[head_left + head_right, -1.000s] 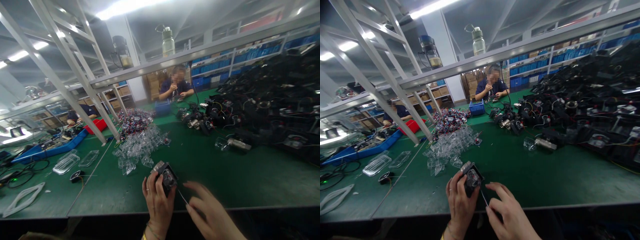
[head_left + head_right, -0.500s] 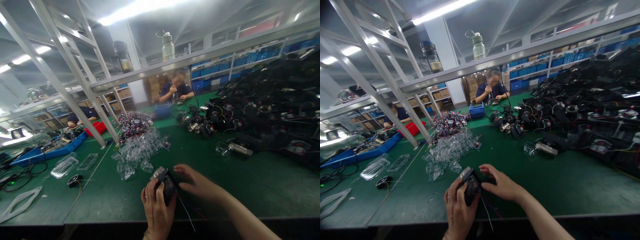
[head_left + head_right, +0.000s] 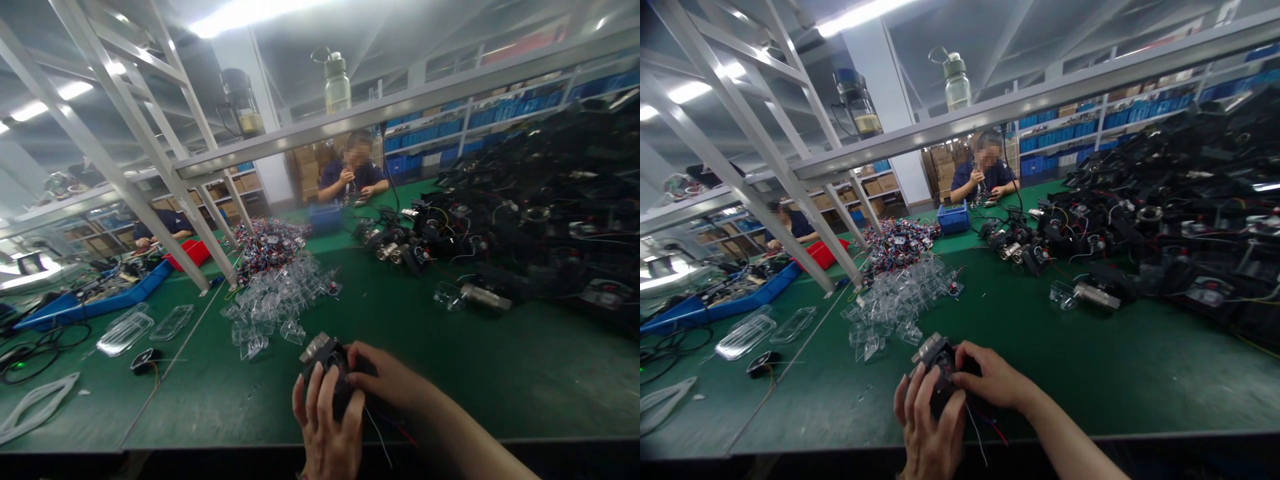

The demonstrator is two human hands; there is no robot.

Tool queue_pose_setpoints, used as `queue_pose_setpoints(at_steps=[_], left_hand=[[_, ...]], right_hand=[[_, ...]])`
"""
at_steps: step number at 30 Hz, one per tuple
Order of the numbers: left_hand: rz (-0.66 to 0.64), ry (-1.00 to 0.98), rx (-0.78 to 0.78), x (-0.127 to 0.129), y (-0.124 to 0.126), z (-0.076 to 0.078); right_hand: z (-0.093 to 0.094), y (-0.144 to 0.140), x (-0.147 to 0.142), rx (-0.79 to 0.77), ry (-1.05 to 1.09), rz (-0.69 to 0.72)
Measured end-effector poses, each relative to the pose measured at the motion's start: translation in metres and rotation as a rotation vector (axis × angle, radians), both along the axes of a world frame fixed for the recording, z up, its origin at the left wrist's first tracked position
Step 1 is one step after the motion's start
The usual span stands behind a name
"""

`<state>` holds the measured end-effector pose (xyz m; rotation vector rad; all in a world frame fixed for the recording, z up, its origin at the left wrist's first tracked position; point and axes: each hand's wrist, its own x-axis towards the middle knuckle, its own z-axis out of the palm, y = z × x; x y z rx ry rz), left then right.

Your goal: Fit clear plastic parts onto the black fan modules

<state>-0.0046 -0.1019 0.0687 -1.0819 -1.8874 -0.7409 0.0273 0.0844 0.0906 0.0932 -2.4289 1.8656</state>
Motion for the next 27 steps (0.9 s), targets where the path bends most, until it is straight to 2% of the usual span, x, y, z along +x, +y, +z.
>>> queue_pose_setpoints(at_steps=[6, 14, 21, 24, 27], left_hand=[[-0.030, -0.015, -0.090, 0.003, 0.005, 0.002], [-0.084, -0.114, -0.025, -0.005, 0.005, 0.001], [-0.144, -0.197, -0.088, -0.002, -0.005, 0.014], [-0.184, -0.236, 0.026, -0.001, -0.011, 0.016], [-0.103, -0.311, 0.230, -0.010, -0.016, 0.011]], right_hand=[[-0.004, 0.004, -0.002, 0.005, -0.007, 0.021], [0.006, -0.004, -0.002, 0.116, 0.034, -0.044], [0.015, -0.012, 0.005, 0.227, 0.046, -0.085], [0.016, -0.010, 0.007, 0.264, 0.042, -0.078], [0.016, -0.009, 0.008, 0.291, 0.026, -0.069]])
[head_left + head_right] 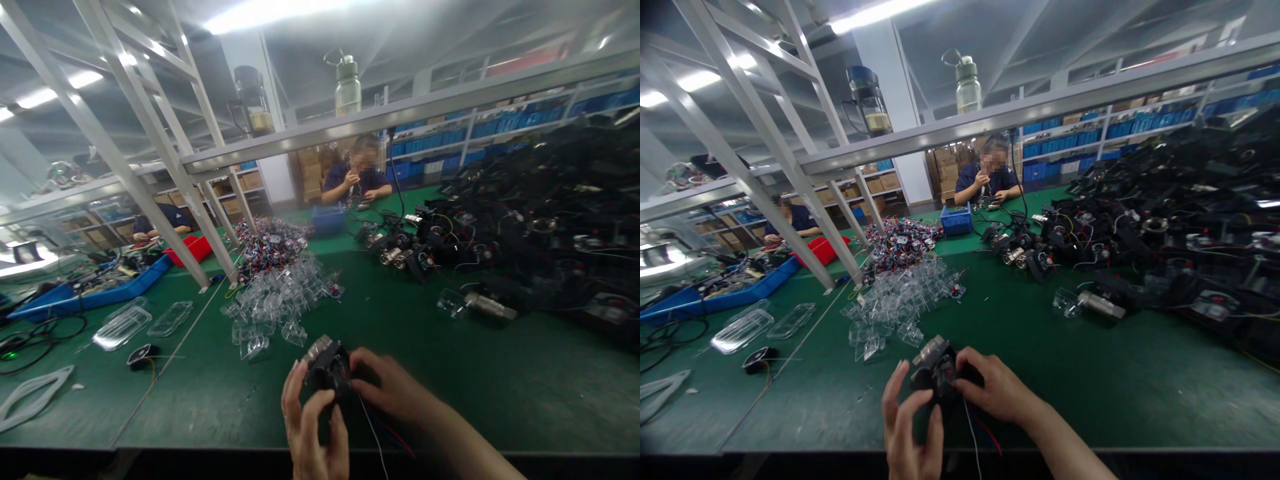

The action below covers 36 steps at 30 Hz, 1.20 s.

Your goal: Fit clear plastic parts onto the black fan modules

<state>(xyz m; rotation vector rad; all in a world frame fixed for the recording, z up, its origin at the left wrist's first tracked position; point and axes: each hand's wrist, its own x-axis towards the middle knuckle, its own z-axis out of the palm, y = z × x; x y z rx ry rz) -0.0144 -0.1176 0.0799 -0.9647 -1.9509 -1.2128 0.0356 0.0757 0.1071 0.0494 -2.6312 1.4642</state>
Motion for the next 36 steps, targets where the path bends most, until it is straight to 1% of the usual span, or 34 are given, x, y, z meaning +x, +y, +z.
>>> queue_pose_setpoints(at_steps=[2, 3, 5, 7, 11, 14, 18, 24, 26, 30, 32, 36], left_hand=[[0.058, -0.116, 0.037, -0.010, -0.001, -0.005], [0.041, -0.171, 0.017, -0.015, -0.001, -0.008], [-0.050, -0.247, -0.060, -0.023, -0.001, -0.013], [-0.134, -0.258, -0.109, -0.027, -0.003, -0.015], [-0.214, -0.245, -0.115, -0.026, -0.009, -0.013], [-0.260, -0.228, -0.119, -0.025, -0.012, -0.012], [-0.226, -0.221, -0.069, -0.025, -0.009, -0.015], [-0.181, -0.207, -0.018, -0.023, -0.004, -0.017], [-0.167, -0.218, -0.006, -0.023, -0.003, -0.017], [-0.167, -0.290, 0.019, -0.022, -0.004, -0.019], [-0.179, -0.348, 0.048, -0.021, -0.005, -0.018], [-0.202, -0.473, 0.087, -0.019, -0.006, -0.014]], right_hand=[[0.000, 0.001, 0.000, 0.012, -0.009, 0.003], [0.000, 0.002, 0.000, 0.016, -0.011, 0.004], [0.000, 0.002, 0.000, 0.020, -0.015, 0.004], [0.001, 0.001, 0.001, 0.018, -0.017, 0.003], [0.002, -0.002, 0.006, -0.015, -0.022, 0.003], [-0.003, -0.004, 0.011, -0.044, -0.029, -0.014], [-0.011, -0.005, 0.016, -0.008, -0.028, -0.029], [-0.013, -0.013, 0.021, -0.014, -0.006, -0.003], [-0.018, -0.015, 0.020, -0.048, 0.018, -0.022], [-0.031, -0.018, 0.016, -0.180, 0.109, -0.043], [-0.030, -0.020, 0.015, -0.207, 0.125, -0.025], [-0.019, -0.020, 0.009, -0.248, 0.062, 0.006]])
